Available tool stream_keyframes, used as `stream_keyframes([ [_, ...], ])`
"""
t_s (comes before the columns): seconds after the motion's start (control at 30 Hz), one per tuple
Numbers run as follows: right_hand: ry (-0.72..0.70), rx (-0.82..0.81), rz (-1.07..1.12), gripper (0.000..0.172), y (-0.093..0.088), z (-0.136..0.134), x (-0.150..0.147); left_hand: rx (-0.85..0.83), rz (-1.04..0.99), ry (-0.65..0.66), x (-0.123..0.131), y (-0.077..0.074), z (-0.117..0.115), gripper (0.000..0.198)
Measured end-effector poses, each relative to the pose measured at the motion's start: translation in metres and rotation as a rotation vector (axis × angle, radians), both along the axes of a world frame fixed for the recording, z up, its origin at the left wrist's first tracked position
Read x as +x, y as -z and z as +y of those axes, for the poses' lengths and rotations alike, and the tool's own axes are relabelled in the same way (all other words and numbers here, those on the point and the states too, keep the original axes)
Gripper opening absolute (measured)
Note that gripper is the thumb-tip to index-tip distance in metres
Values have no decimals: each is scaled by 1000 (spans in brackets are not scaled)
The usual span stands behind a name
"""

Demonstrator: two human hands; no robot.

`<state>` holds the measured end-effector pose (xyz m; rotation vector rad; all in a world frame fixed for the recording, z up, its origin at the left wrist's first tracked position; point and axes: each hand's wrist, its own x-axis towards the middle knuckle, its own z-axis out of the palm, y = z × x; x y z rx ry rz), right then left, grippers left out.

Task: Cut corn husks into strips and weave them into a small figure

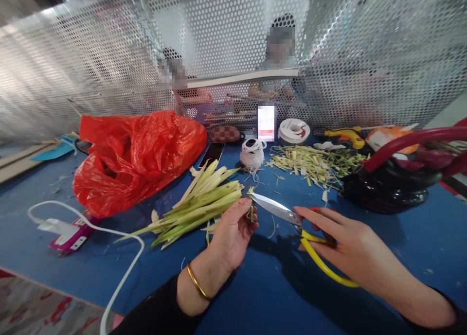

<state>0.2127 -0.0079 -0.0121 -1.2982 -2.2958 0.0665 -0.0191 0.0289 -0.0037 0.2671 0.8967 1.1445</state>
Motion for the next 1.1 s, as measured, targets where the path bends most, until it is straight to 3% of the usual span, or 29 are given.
stream_keyframes([
  [1.1,-1,-13,38,42,3,0,0,-24,14,13,1,-4,-1,15],
])
